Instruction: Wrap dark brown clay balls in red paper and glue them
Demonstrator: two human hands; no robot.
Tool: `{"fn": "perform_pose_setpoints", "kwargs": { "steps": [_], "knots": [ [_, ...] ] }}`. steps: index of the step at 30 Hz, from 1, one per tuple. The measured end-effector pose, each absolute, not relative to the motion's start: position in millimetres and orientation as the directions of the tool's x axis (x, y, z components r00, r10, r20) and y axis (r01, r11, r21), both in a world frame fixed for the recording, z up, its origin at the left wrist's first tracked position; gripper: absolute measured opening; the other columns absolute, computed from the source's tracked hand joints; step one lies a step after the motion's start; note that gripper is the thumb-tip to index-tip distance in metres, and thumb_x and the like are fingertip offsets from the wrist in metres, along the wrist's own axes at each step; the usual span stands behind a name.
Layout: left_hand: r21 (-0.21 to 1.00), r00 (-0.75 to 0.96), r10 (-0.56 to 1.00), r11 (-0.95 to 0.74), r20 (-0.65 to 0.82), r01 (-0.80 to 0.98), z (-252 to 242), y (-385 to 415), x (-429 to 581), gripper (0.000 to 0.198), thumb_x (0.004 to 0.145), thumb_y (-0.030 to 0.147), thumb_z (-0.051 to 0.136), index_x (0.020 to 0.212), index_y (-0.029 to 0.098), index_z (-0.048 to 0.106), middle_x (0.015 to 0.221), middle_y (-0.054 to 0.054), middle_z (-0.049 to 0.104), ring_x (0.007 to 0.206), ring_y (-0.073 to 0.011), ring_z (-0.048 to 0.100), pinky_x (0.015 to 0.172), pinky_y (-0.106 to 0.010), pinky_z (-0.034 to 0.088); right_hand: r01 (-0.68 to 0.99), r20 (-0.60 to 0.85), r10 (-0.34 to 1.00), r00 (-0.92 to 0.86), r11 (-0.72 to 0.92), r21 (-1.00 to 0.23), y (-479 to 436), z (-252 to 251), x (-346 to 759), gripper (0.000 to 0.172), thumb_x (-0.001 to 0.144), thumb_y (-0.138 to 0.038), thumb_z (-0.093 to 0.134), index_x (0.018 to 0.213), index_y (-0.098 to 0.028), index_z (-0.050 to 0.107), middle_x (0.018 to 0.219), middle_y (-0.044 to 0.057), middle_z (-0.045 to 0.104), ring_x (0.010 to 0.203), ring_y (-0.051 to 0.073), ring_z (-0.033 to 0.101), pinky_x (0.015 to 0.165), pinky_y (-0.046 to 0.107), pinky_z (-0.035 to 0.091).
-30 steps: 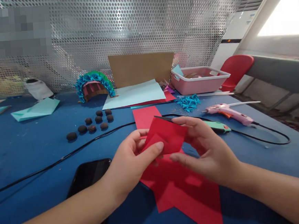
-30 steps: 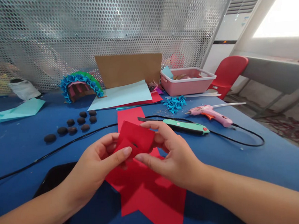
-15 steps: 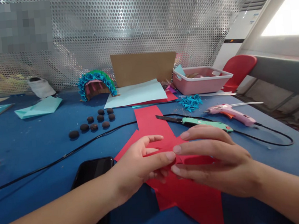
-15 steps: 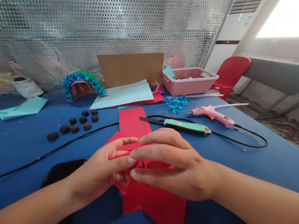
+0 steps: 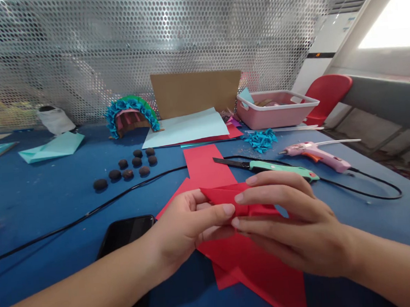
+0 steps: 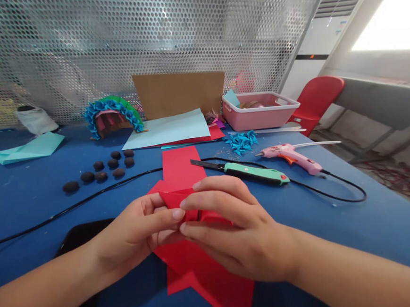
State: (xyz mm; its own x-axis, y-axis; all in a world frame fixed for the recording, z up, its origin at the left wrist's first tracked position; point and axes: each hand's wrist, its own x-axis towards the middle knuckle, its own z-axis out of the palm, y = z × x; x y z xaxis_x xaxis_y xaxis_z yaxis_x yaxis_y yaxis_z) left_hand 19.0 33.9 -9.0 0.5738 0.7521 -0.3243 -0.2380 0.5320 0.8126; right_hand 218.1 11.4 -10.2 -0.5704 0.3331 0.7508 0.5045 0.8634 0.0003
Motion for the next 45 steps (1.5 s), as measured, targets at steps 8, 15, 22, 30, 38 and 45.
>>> {"fn": "perform_pose_setpoints", "kwargs": {
  "steps": [8,15,22,30,38,45],
  "knots": [
    [0.913,0.542,0.806,0.377,-0.239,-0.157,-9,30,18,0.016,0.077,0.021,0.075,0.092,0.016,0.071,0.080,-0.002,0.074,0.075,-0.0124,0.068,0.072,-0.021,0.053,0.626,0.688,0.615,-0.386,0.722,-0.294,15,-22,212,0.028,0.076,-0.019,0.069,0.100,-0.024,0.055,0.115,0.009,0.046,0.112,0.022,0.048,0.095,0.040,0.047],
    [0.986,0.538,0.832,0.164,-0.136,-0.005,-6,26,19,0.011,0.078,0.019,0.071,0.089,0.016,0.068,0.089,-0.003,0.072,0.091,-0.0177,0.067,0.081,-0.025,0.052,0.607,0.634,0.734,-0.243,0.625,-0.491,19,-36,209,0.077,0.067,-0.023,0.070,0.133,-0.023,0.030,0.133,0.015,0.039,0.131,0.029,0.038,0.102,0.047,0.044],
    [0.854,0.428,0.816,0.493,-0.388,-0.165,-5,32,19,0.042,0.075,0.018,0.074,0.109,0.017,0.048,0.066,0.004,0.064,0.058,-0.0088,0.060,0.060,-0.021,0.049,0.566,0.704,0.426,-0.568,0.823,-0.042,23,-22,223,0.039,0.077,-0.015,0.071,0.111,-0.028,0.058,0.122,0.007,0.053,0.120,0.024,0.046,0.101,0.043,0.045],
    [0.837,0.572,0.704,0.545,-0.421,-0.054,-4,33,17,0.023,0.068,0.025,0.079,0.081,0.011,0.066,0.069,0.000,0.061,0.057,-0.0066,0.055,0.055,-0.020,0.042,0.427,0.676,0.222,-0.703,0.891,0.152,23,-6,226,0.017,0.089,-0.013,0.056,0.096,-0.020,0.069,0.091,0.000,0.074,0.099,0.017,0.061,0.088,0.035,0.047],
    [0.859,0.576,0.688,0.509,-0.441,0.051,-11,33,15,0.024,0.069,0.032,0.077,0.080,0.014,0.067,0.070,0.000,0.062,0.057,-0.0077,0.053,0.057,-0.021,0.036,0.397,0.682,0.194,-0.705,0.905,0.154,15,-6,221,0.014,0.085,-0.009,0.060,0.088,-0.020,0.068,0.086,-0.001,0.073,0.097,0.014,0.062,0.085,0.031,0.050],
    [0.885,0.545,0.729,0.463,-0.414,0.053,-11,31,14,0.023,0.071,0.032,0.077,0.082,0.014,0.068,0.070,0.000,0.064,0.058,-0.0077,0.055,0.055,-0.019,0.038,0.398,0.661,0.293,-0.690,0.917,0.009,16,-8,218,0.017,0.087,-0.008,0.054,0.092,-0.018,0.067,0.090,0.002,0.070,0.099,0.017,0.056,0.086,0.032,0.047]
  ]
}}
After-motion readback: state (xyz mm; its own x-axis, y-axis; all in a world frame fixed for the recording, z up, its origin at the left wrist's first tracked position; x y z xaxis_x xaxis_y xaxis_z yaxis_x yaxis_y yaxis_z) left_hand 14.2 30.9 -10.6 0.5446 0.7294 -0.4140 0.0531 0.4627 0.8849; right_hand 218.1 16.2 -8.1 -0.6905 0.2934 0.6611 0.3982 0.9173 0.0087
